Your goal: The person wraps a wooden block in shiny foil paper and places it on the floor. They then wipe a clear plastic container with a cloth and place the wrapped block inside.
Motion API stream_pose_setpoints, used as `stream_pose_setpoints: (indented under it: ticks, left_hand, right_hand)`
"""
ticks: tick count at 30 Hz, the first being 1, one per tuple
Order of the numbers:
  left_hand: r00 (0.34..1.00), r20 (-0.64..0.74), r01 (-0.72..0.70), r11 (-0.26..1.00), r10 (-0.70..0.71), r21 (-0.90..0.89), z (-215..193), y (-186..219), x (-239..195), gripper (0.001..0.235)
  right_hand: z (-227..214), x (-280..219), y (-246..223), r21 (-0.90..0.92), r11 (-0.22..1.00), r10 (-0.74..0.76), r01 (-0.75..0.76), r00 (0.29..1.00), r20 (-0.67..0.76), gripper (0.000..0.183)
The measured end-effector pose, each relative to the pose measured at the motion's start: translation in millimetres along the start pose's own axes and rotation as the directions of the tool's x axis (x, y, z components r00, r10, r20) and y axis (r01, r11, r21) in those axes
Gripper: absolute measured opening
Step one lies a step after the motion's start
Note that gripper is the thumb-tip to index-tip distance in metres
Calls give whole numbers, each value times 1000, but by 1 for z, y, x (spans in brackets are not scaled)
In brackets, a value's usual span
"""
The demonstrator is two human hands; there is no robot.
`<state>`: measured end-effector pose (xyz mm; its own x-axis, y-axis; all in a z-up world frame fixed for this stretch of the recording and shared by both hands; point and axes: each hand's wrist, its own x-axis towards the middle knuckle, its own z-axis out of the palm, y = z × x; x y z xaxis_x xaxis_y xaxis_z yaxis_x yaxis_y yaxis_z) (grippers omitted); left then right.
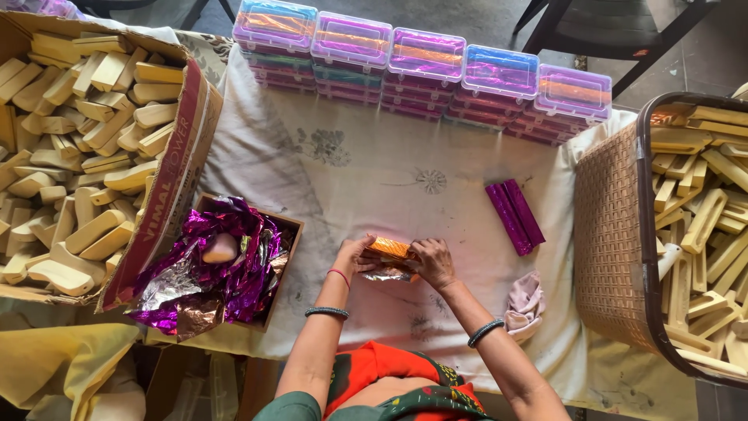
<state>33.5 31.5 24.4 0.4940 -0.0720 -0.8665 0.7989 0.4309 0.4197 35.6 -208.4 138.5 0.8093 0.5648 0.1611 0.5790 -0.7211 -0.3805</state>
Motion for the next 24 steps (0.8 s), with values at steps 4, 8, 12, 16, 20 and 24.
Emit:
stream_pose_setpoints:
  ticks: [4,8,12,16,20,24]
  left_hand:
    - [964,-187,-139,960,187,244,6,32,-63,49]
    - [763,-334,-235,719,554,654,-12,45,-73,42]
    - [325,-33,-524,209,945,825,3,37,-98,18]
    - [383,232,-471,-27,894,882,34,25,-112,27]
    - [313,630,-471,-460,710,752,46,8,-89,37]
    - [469,622,-378,-493,627,783,43,-1,-72,29]
  right_hand:
    - [-3,-4,-5,3,1000,-19,19,1000,-17,33]
    - [-2,-9,-9,-10,997,-75,74,994,-77,32]
    - [-1,-13,-11,-81,988,-137,130,985,-100,32]
    - [1,-15,-15,-125,983,-149,135,983,-107,32]
    - [-1,-16,-19,-151,981,-143,123,981,-130,33]
    - [-8,-12,-29,-35,998,54,-57,996,-73,46]
